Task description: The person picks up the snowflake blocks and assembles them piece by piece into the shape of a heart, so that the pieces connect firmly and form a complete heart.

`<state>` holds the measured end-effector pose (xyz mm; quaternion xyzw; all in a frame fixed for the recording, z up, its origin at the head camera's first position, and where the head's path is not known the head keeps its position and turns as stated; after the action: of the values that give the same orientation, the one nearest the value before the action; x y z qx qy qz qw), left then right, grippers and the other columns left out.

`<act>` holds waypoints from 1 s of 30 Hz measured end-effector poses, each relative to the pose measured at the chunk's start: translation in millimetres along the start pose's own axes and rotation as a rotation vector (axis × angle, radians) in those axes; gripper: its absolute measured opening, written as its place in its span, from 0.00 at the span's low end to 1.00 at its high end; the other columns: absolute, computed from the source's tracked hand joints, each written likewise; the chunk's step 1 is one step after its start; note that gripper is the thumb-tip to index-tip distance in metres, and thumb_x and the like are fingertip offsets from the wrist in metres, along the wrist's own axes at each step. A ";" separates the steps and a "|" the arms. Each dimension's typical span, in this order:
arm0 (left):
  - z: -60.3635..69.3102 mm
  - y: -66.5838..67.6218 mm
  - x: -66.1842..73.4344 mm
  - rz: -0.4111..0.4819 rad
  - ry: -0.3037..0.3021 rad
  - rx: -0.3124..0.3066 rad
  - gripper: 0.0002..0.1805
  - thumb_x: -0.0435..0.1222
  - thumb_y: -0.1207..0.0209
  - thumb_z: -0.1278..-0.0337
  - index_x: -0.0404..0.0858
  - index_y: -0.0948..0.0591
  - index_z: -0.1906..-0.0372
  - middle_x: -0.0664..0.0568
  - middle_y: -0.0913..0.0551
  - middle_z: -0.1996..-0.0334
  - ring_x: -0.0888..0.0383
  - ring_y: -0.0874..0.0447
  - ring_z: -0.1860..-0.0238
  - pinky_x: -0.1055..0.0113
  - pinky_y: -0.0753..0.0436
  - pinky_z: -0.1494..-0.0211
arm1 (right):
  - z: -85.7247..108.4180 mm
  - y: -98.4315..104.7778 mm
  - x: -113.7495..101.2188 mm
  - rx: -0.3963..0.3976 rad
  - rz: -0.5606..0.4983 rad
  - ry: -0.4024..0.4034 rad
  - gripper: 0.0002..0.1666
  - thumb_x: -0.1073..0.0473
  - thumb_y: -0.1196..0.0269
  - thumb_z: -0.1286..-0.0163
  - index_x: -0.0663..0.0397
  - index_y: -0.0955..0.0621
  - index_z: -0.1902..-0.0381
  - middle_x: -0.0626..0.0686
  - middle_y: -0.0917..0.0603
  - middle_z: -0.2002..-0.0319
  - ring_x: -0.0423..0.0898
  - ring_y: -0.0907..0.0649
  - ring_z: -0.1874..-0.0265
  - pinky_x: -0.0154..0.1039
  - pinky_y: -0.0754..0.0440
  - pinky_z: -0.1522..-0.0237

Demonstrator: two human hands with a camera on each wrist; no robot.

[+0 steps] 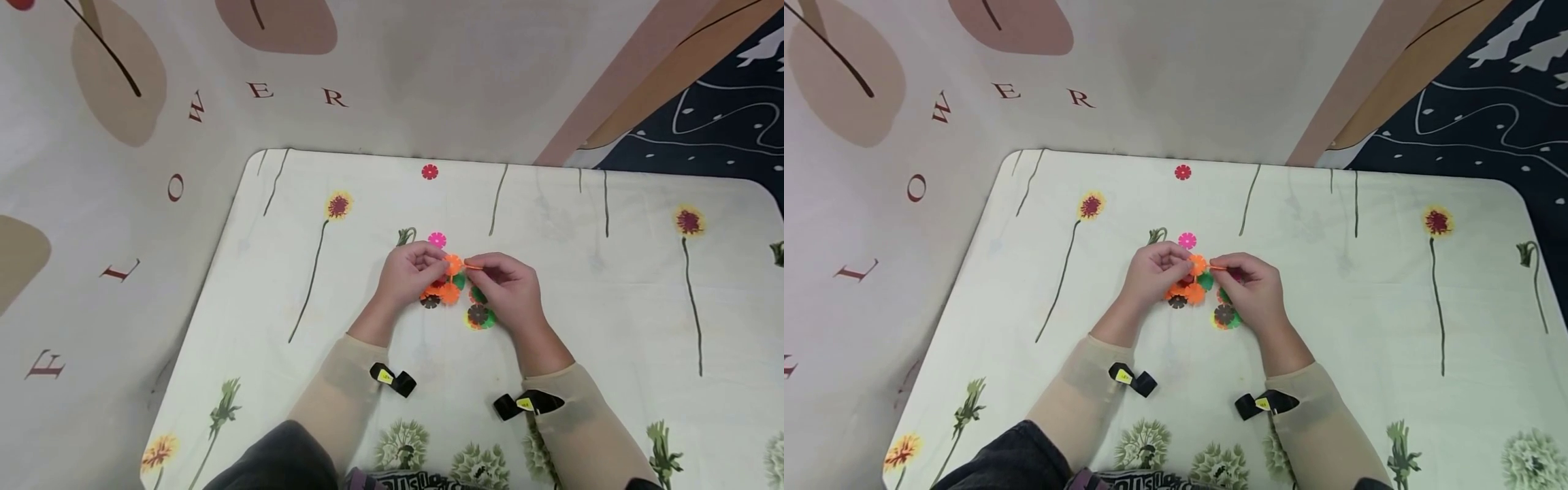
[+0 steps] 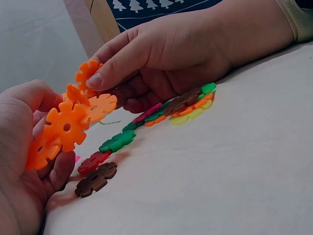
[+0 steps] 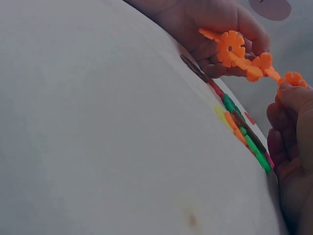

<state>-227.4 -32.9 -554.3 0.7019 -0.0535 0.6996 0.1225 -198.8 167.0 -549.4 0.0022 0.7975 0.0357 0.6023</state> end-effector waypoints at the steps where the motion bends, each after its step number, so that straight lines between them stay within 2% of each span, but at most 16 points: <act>1: -0.1 0.1 -0.4 -0.002 0.000 0.001 0.03 0.29 0.33 0.33 0.32 0.12 0.61 0.48 0.10 0.71 0.55 0.11 0.70 0.65 0.11 0.60 | -0.2 -0.2 0.2 -0.002 0.002 0.008 0.12 0.82 0.29 0.38 0.70 0.11 0.57 0.61 0.09 0.61 0.42 0.12 0.61 0.32 0.13 0.56; 11: 0.7 0.4 -0.5 0.012 -0.004 -0.030 0.03 0.29 0.33 0.33 0.32 0.12 0.63 0.49 0.13 0.74 0.55 0.16 0.73 0.67 0.14 0.63 | -0.6 -1.1 2.6 -0.020 0.037 0.072 0.14 0.84 0.27 0.42 0.69 0.09 0.60 0.65 0.10 0.63 0.40 0.12 0.64 0.31 0.13 0.58; 23: 1.0 3.4 2.9 0.023 -0.022 -0.099 0.03 0.27 0.32 0.33 0.34 0.13 0.64 0.49 0.11 0.71 0.53 0.15 0.73 0.66 0.13 0.64 | -0.3 -1.1 1.1 -0.059 0.080 0.094 0.13 0.83 0.26 0.43 0.69 0.09 0.61 0.64 0.09 0.65 0.37 0.12 0.66 0.28 0.14 0.61; 30: -0.1 0.7 1.1 0.030 -0.018 -0.094 0.02 0.28 0.33 0.33 0.35 0.14 0.63 0.50 0.13 0.73 0.54 0.16 0.72 0.66 0.14 0.62 | 0.2 -0.7 2.7 -0.036 0.116 0.073 0.13 0.82 0.25 0.42 0.67 0.08 0.60 0.62 0.09 0.63 0.37 0.13 0.67 0.28 0.14 0.61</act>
<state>-227.6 -33.5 -553.1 0.7008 -0.0978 0.6917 0.1442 -199.3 166.4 -552.1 0.0363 0.8166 0.0851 0.5697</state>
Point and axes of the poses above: each hand's wrist, its own z-axis away from the middle knuckle, its own y-axis out of the back of the hand, x = y × z, the point moved 3 cm from there along -z, towards the middle knuckle
